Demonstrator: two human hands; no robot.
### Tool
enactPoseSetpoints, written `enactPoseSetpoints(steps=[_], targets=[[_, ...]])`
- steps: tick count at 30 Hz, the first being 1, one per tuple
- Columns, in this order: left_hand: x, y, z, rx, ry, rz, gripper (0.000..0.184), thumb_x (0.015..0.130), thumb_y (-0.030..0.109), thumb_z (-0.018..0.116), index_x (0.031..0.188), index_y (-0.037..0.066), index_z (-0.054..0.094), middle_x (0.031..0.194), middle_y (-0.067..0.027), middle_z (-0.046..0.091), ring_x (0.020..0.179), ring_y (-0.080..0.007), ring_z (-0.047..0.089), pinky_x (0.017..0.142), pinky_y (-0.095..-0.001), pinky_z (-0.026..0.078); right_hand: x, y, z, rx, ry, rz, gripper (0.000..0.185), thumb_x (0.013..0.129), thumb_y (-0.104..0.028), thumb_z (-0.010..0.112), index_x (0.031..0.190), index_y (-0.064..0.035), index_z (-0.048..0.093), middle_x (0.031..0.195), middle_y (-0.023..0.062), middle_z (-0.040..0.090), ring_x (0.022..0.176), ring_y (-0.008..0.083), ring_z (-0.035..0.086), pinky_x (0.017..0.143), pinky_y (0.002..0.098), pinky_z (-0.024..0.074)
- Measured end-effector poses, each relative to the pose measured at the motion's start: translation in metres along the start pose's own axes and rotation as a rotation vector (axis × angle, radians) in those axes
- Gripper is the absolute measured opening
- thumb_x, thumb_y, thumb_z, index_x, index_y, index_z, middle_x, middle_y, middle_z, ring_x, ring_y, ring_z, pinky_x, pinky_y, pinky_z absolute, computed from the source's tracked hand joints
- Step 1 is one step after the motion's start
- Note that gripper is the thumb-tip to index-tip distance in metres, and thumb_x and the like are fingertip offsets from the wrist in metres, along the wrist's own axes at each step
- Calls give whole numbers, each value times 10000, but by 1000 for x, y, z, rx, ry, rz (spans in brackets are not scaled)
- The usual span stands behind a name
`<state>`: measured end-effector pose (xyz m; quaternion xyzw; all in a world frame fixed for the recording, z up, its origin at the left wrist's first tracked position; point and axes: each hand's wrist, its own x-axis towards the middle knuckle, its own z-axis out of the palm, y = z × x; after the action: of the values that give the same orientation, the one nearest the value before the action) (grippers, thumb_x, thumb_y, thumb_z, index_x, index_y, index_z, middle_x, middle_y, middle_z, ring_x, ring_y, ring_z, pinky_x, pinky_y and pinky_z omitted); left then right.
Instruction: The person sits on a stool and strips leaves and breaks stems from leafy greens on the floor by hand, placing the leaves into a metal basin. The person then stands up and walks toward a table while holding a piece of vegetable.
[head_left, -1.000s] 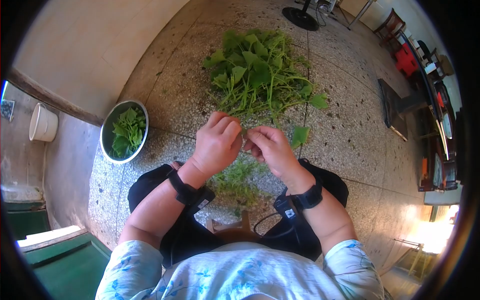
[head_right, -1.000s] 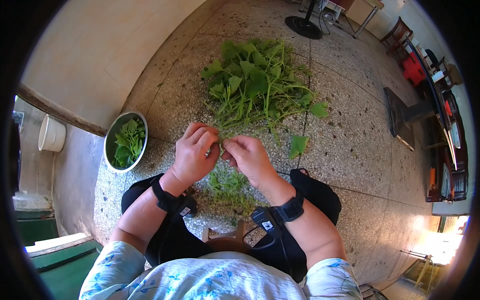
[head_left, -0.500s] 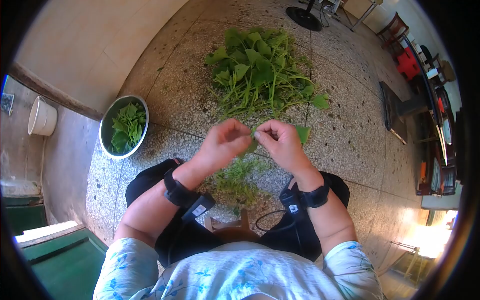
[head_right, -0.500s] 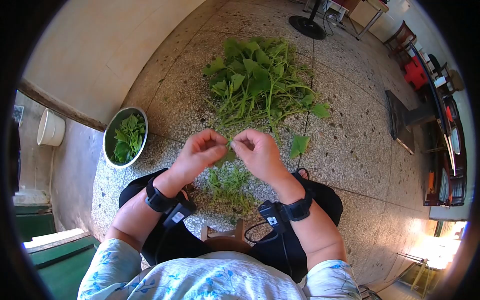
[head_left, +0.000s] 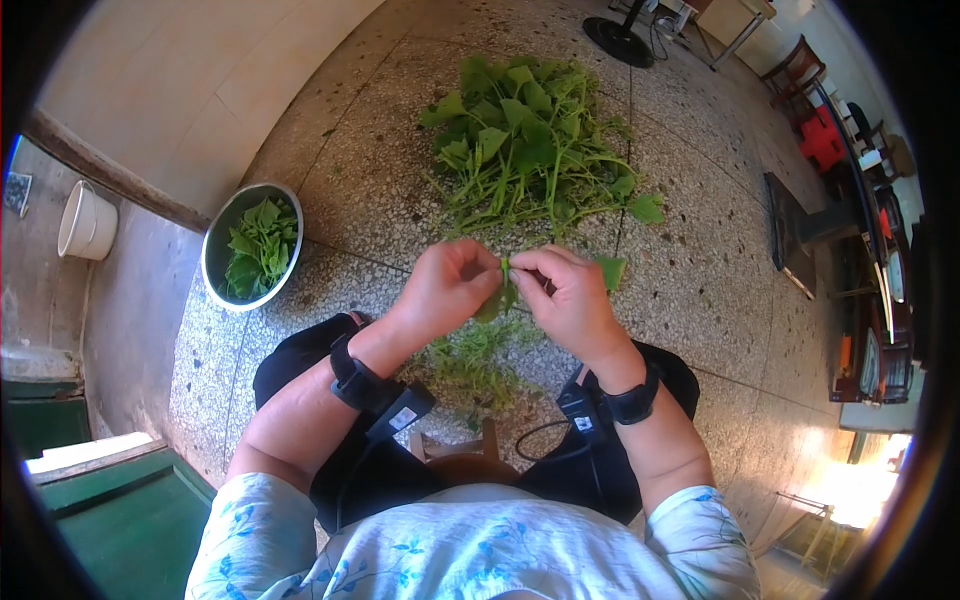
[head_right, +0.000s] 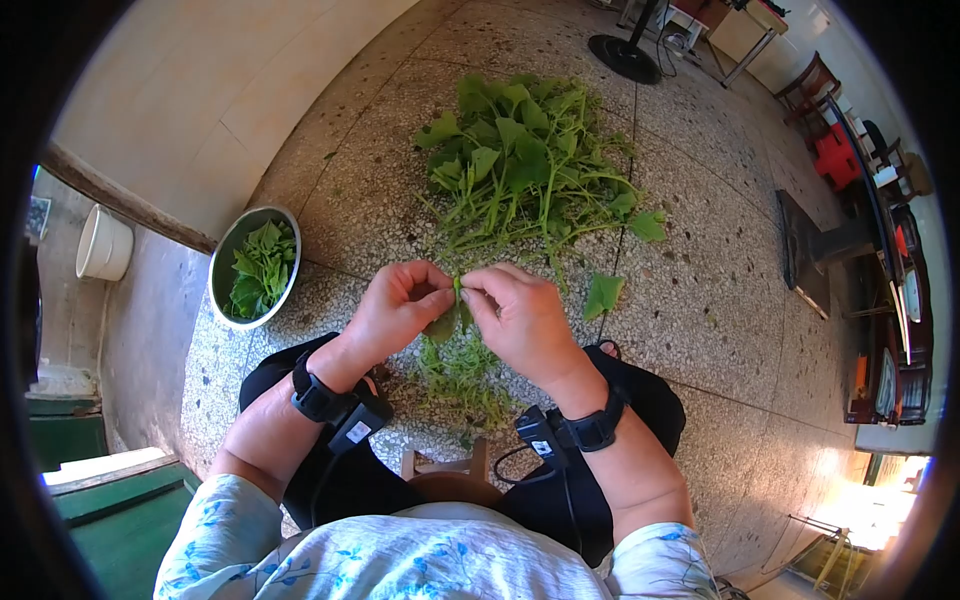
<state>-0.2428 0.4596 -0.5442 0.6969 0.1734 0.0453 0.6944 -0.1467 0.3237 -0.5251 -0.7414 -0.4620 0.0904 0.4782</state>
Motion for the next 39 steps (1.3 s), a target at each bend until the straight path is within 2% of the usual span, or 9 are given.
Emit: enactPoseSetpoints(steps=[2,9,16,19,22,26,28,34,39], targets=[[-1,3,-1,24,-30,-31,74,801,76,557,788,4,545,649,-1,543,547,-51,501,476,-192,418,1,0,-1,-98,-5,-88,73,703,-45,588,771,-25,570,735,114,580,626,267,569,546,317,455],[-3,5,-5,-1,-141,-103,94,803,96,555,762,13,538,660,-28,567,537,-69,524,463,-195,434,0,-4,-1,-261,-63,-146,65,666,-48,602,704,-48,549,679,95,571,606,262,571,529,310,460],[4,-3,-12,-509,-110,-176,49,811,85,526,810,38,515,730,-57,587,548,-90,539,466,-200,437,5,9,-12,-79,55,79,41,688,-55,586,713,-44,557,653,95,584,555,251,575,503,306,456],[6,-6,-15,-670,-112,-155,24,816,58,508,837,48,503,760,-57,586,581,-99,548,476,-207,440,3,15,-14,-236,-172,246,58,705,-46,564,760,-33,553,701,111,592,603,248,588,531,307,455],[5,-3,-11,-753,-117,-112,53,812,38,508,860,58,498,786,-46,583,610,-99,549,496,-213,445,-7,32,4,-119,-95,94,97,733,-45,544,829,-30,545,723,123,577,630,211,582,559,296,439],[5,-2,-7,-783,-122,-69,115,792,15,531,887,69,496,813,-25,577,631,-92,542,521,-214,442,-4,16,13,375,-172,252,117,801,-66,501,889,1,540,683,36,544,614,116,504,578,245,417],[4,2,-8,-707,-127,-51,119,789,13,535,887,70,498,800,-17,574,626,-89,538,519,-208,435,-3,22,14,598,-185,425,124,823,-94,506,896,-5,552,692,-1,543,623,80,493,579,213,408],[4,1,-8,-453,-64,-18,104,778,18,545,866,61,510,748,1,554,589,-77,513,504,-199,414,-4,10,12,850,-90,476,144,839,-172,536,890,-47,587,693,-15,543,638,31,477,563,180,390],[2,-4,-5,20,44,104,95,736,10,560,815,38,515,690,11,509,582,-63,485,496,-200,393,-4,14,18,508,-1,324,163,795,-185,587,812,-24,602,701,1,560,637,61,491,568,209,407]])
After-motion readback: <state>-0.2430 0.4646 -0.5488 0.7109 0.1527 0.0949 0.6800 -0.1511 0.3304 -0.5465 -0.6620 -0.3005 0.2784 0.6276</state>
